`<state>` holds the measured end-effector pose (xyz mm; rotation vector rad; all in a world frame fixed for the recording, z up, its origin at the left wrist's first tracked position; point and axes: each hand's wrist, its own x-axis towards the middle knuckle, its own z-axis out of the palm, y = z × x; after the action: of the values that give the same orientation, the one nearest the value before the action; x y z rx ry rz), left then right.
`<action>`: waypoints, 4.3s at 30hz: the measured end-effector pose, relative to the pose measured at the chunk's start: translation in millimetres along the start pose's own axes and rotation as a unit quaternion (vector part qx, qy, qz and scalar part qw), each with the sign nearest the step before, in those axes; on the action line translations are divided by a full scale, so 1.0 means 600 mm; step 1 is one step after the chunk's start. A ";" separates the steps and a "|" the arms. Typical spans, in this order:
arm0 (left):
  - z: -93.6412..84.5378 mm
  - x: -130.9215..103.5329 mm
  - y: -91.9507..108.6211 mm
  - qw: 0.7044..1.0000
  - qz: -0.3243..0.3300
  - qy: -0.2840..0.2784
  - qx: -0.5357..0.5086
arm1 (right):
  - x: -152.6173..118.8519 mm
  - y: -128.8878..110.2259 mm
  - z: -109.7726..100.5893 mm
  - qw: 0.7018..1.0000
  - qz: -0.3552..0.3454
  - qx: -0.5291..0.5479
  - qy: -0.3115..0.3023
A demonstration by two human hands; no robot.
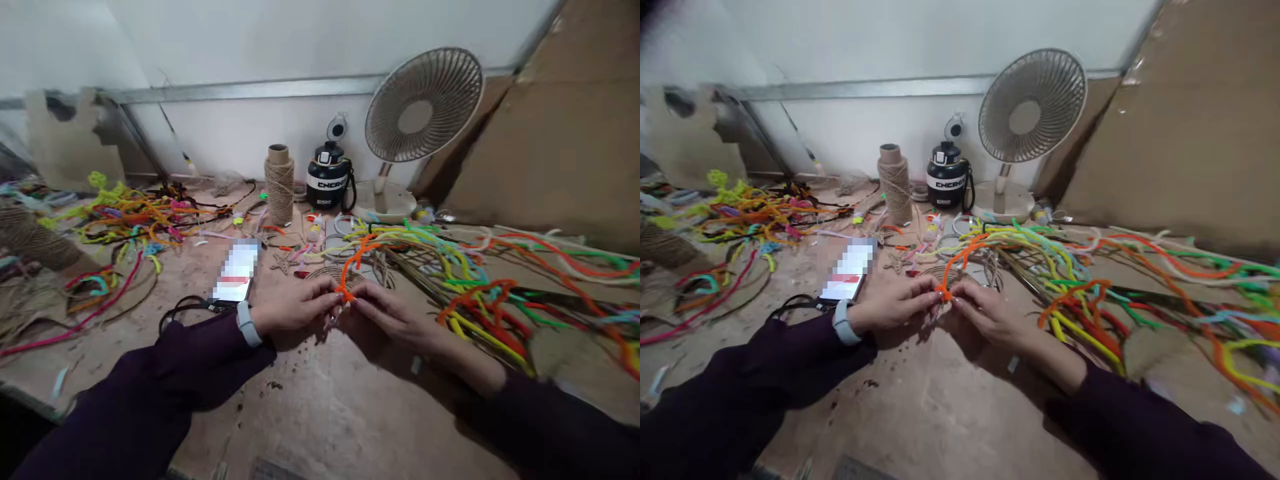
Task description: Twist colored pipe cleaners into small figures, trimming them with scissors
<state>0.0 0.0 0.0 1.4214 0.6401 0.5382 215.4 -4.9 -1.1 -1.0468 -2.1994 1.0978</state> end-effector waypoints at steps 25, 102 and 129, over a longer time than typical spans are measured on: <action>-0.009 0.007 -0.015 0.972 -0.074 -0.015 -0.221 | -0.007 -0.006 -0.010 0.959 0.161 0.233 -0.015; -0.016 0.003 -0.012 0.994 0.000 0.106 0.036 | -0.013 0.007 0.024 0.998 -0.032 -0.046 0.004; -0.017 0.003 -0.003 0.995 -0.027 0.030 -0.096 | -0.013 0.003 0.017 1.000 -0.020 0.007 0.007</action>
<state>-5.9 8.2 -2.1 1.2086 0.6555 0.5853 214.2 -15.1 -8.8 -0.9972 -2.1884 1.0832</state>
